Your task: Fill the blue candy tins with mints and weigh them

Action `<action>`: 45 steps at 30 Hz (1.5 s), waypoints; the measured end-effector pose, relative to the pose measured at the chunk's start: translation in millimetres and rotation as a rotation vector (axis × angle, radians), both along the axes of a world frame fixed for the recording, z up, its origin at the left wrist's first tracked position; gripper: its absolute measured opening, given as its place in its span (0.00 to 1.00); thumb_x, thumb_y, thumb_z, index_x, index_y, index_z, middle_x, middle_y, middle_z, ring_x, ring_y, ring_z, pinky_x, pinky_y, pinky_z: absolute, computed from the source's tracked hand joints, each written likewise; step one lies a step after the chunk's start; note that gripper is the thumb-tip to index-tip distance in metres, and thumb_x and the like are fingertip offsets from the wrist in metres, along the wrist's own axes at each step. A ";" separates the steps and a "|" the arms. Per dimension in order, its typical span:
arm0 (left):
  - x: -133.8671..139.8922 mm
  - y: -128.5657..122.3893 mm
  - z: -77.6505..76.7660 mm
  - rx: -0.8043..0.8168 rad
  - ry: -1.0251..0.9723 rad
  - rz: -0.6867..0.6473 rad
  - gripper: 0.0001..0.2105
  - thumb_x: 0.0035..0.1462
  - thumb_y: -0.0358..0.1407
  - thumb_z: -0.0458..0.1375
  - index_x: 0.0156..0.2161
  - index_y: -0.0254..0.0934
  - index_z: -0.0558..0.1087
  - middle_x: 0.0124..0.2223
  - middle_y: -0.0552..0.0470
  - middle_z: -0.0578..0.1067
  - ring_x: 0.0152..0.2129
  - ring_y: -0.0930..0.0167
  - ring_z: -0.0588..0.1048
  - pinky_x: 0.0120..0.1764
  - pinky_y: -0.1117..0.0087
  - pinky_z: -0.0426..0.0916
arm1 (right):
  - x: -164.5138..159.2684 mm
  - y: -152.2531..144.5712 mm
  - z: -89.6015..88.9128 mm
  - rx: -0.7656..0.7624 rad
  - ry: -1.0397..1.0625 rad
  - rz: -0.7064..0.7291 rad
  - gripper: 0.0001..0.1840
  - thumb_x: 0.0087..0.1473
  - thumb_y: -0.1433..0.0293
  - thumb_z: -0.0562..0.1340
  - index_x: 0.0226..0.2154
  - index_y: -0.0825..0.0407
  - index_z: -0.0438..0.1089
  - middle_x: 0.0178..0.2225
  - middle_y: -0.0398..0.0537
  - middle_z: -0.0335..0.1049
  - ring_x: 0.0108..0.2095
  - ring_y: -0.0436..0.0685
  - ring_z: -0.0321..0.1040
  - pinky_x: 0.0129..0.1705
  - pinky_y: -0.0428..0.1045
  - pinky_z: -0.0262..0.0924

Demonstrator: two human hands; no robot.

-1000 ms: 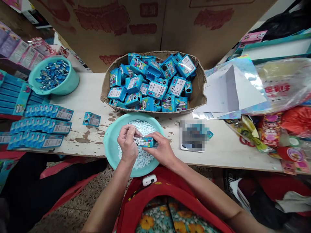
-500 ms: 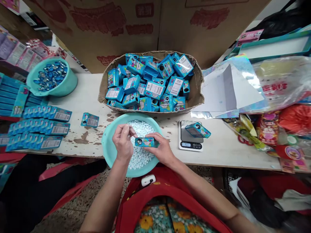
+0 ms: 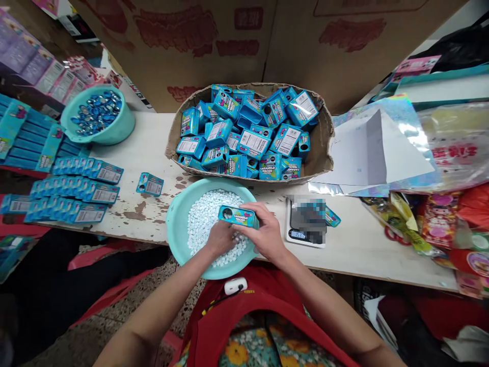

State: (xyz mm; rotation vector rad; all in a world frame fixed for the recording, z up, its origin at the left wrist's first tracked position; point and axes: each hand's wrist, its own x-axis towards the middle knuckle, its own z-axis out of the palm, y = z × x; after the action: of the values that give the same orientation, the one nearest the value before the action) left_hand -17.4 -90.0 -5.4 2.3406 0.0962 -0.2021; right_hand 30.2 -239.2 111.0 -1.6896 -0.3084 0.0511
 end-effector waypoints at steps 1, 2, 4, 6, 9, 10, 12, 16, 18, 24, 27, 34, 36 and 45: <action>-1.7 10.2 0.6 -0.034 0.005 0.066 0.07 0.42 0.37 0.63 0.30 0.41 0.73 0.33 0.47 0.75 0.37 0.61 0.72 0.39 0.64 0.66 | 0.5 2.6 -4.4 -0.029 0.011 0.017 0.17 0.47 0.65 0.70 0.41 0.48 0.71 0.41 0.49 0.70 0.43 0.58 0.68 0.47 0.54 0.63; -2.1 20.0 1.3 -0.071 0.007 0.139 0.06 0.42 0.37 0.63 0.28 0.41 0.72 0.31 0.48 0.74 0.34 0.62 0.72 0.36 0.65 0.65 | 0.5 4.4 -8.8 -0.052 0.020 0.028 0.16 0.47 0.65 0.69 0.41 0.48 0.71 0.41 0.49 0.70 0.43 0.59 0.68 0.47 0.54 0.63; -0.1 35.1 5.4 -0.147 0.008 0.278 0.07 0.43 0.40 0.62 0.26 0.40 0.70 0.27 0.51 0.72 0.29 0.64 0.71 0.32 0.68 0.64 | -0.5 6.0 -16.9 -0.083 0.032 0.029 0.16 0.47 0.66 0.69 0.41 0.48 0.71 0.41 0.49 0.70 0.43 0.59 0.68 0.47 0.54 0.63; 3.5 41.9 15.5 -0.226 0.009 0.394 0.11 0.46 0.44 0.60 0.27 0.38 0.69 0.24 0.54 0.70 0.24 0.68 0.69 0.29 0.70 0.63 | -2.3 6.2 -24.4 -0.110 0.046 0.026 0.16 0.47 0.66 0.69 0.40 0.48 0.71 0.41 0.49 0.70 0.43 0.59 0.68 0.47 0.54 0.63; 9.5 38.0 44.5 -0.485 0.000 0.583 0.14 0.51 0.47 0.58 0.32 0.37 0.67 0.23 0.57 0.67 0.17 0.74 0.65 0.22 0.74 0.60 | -5.5 8.6 -34.9 -0.135 0.054 0.041 0.17 0.47 0.67 0.70 0.41 0.49 0.70 0.41 0.49 0.69 0.43 0.59 0.67 0.47 0.54 0.63; 11.9 34.5 56.1 -0.631 -0.023 0.644 0.13 0.51 0.46 0.58 0.33 0.38 0.66 0.24 0.57 0.67 0.16 0.75 0.64 0.21 0.75 0.58 | -6.6 10.7 -38.2 -0.145 0.053 0.050 0.17 0.47 0.68 0.69 0.41 0.49 0.70 0.41 0.49 0.69 0.44 0.59 0.67 0.47 0.54 0.63; 17.8 26.6 77.4 -0.935 -0.102 0.723 0.11 0.51 0.42 0.60 0.33 0.38 0.64 0.26 0.57 0.68 0.17 0.76 0.66 0.21 0.76 0.60 | -9.1 16.6 -43.7 -0.180 0.050 0.066 0.17 0.47 0.69 0.69 0.41 0.49 0.70 0.40 0.49 0.68 0.43 0.59 0.67 0.46 0.54 0.63; 30.3 14.9 100.1 -1.181 -0.246 0.759 0.08 0.51 0.37 0.60 0.33 0.37 0.65 0.28 0.55 0.69 0.24 0.73 0.72 0.29 0.72 0.68 | -13.5 28.3 -44.2 -0.252 0.036 0.092 0.17 0.46 0.71 0.69 0.41 0.50 0.70 0.39 0.49 0.69 0.42 0.60 0.67 0.45 0.55 0.63; 34.8 12.3 103.3 -1.187 -0.290 0.778 0.08 0.51 0.37 0.59 0.32 0.37 0.64 0.27 0.56 0.69 0.24 0.73 0.72 0.31 0.70 0.69 | -14.2 30.7 -38.8 -0.270 0.021 0.095 0.18 0.46 0.71 0.69 0.42 0.50 0.70 0.40 0.49 0.69 0.43 0.60 0.66 0.46 0.55 0.62; 40.8 11.1 105.3 -1.139 -0.300 0.844 0.11 0.51 0.38 0.61 0.33 0.38 0.63 0.27 0.57 0.68 0.22 0.74 0.72 0.28 0.71 0.69 | -11.1 29.0 -26.2 -0.291 0.019 0.109 0.17 0.44 0.71 0.71 0.39 0.49 0.70 0.38 0.48 0.70 0.41 0.60 0.67 0.43 0.54 0.63; 40.6 10.8 106.4 -1.147 -0.278 0.809 0.11 0.52 0.39 0.60 0.35 0.39 0.62 0.27 0.59 0.67 0.22 0.74 0.71 0.29 0.71 0.68 | -11.2 26.8 -26.8 -0.280 0.022 0.099 0.18 0.43 0.71 0.71 0.39 0.49 0.70 0.37 0.48 0.70 0.41 0.60 0.68 0.43 0.53 0.63; 42.0 3.6 109.0 -1.075 -0.261 0.820 0.11 0.50 0.37 0.62 0.35 0.38 0.65 0.24 0.59 0.66 0.20 0.77 0.67 0.28 0.74 0.67 | -13.4 19.5 -26.4 -0.313 0.020 0.098 0.18 0.44 0.69 0.71 0.40 0.49 0.71 0.37 0.47 0.70 0.40 0.59 0.68 0.42 0.52 0.63; 42.9 0.7 109.8 -1.084 -0.258 0.806 0.11 0.50 0.36 0.62 0.36 0.38 0.65 0.24 0.59 0.66 0.20 0.76 0.67 0.27 0.74 0.66 | -13.2 17.5 -25.0 -0.317 0.012 0.093 0.18 0.44 0.70 0.71 0.40 0.49 0.71 0.37 0.47 0.70 0.41 0.60 0.68 0.43 0.53 0.63; 42.1 -8.2 114.4 -1.059 -0.312 0.744 0.09 0.51 0.35 0.61 0.35 0.37 0.66 0.27 0.58 0.67 0.20 0.77 0.69 0.27 0.74 0.66 | -15.6 11.1 -23.4 -0.295 0.025 0.078 0.18 0.43 0.71 0.71 0.39 0.49 0.71 0.37 0.47 0.70 0.41 0.60 0.68 0.43 0.53 0.63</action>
State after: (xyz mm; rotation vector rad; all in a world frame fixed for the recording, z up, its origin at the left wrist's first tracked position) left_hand 24.6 -98.2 109.0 1.1462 0.5433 0.3984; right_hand 14.6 -228.1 87.6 -1.9670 -0.3621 0.1829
